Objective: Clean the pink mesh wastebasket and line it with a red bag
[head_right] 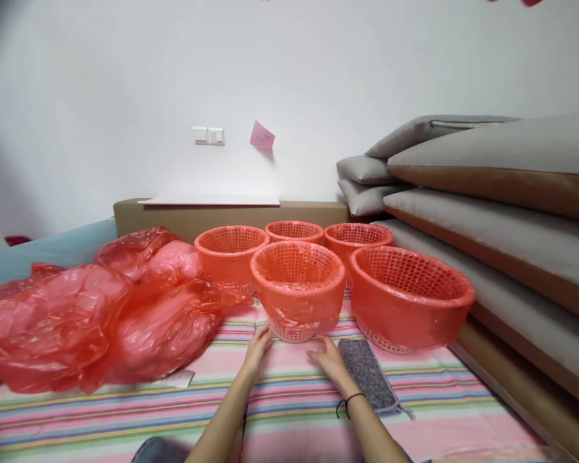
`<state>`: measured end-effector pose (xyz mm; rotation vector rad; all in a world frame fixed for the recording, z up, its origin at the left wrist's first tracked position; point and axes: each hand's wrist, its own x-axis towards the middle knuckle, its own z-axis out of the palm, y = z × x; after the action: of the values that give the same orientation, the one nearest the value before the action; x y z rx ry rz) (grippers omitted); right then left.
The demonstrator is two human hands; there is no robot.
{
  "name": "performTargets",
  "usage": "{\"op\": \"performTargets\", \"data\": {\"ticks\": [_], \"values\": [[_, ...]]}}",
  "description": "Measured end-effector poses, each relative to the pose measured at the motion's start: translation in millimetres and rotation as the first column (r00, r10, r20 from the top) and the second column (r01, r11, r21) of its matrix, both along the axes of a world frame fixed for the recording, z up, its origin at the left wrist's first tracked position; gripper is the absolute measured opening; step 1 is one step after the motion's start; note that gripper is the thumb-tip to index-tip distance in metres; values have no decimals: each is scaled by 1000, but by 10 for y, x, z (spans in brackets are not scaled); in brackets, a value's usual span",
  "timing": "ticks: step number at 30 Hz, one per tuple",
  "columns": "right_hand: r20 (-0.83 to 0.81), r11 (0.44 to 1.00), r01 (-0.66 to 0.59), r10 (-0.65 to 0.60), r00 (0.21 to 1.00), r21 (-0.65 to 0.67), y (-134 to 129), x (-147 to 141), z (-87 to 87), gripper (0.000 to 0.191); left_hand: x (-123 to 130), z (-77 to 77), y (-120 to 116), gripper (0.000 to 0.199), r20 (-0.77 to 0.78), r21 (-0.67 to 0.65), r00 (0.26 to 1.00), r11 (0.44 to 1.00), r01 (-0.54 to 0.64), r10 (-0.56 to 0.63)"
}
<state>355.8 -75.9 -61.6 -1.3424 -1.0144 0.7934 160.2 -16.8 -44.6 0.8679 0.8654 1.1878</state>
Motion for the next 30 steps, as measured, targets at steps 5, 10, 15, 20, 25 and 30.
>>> {"op": "performTargets", "data": {"ticks": [5, 10, 15, 20, 25, 30], "values": [[55, 996, -87, 89, 995, -30, -188, -81, 215, 27, -253, 133, -259, 22, -189, 0, 982, 1000, -7, 7], [71, 995, -81, 76, 995, 65, -400, -292, 461, 39, -657, 355, -539, 51, -308, 153, 949, 988, -21, 68], [47, 989, -109, 105, 993, 101, -667, -516, 565, 26, -994, 507, -730, 28, -410, 245, 911, 967, 65, 43], [14, 933, -357, 356, 934, 38, -822, -814, 493, 81, -922, 287, -1016, 93, -605, 213, 778, 907, 363, -169], [21, 892, -449, 448, 894, 53, -769, -1000, 356, 110, -736, 51, -1157, 112, -650, 167, 724, 886, 432, -231], [18, 918, -390, 389, 921, 73, -743, -964, 371, 116, -750, 105, -1090, 112, -624, 252, 772, 903, 347, -123]]}}
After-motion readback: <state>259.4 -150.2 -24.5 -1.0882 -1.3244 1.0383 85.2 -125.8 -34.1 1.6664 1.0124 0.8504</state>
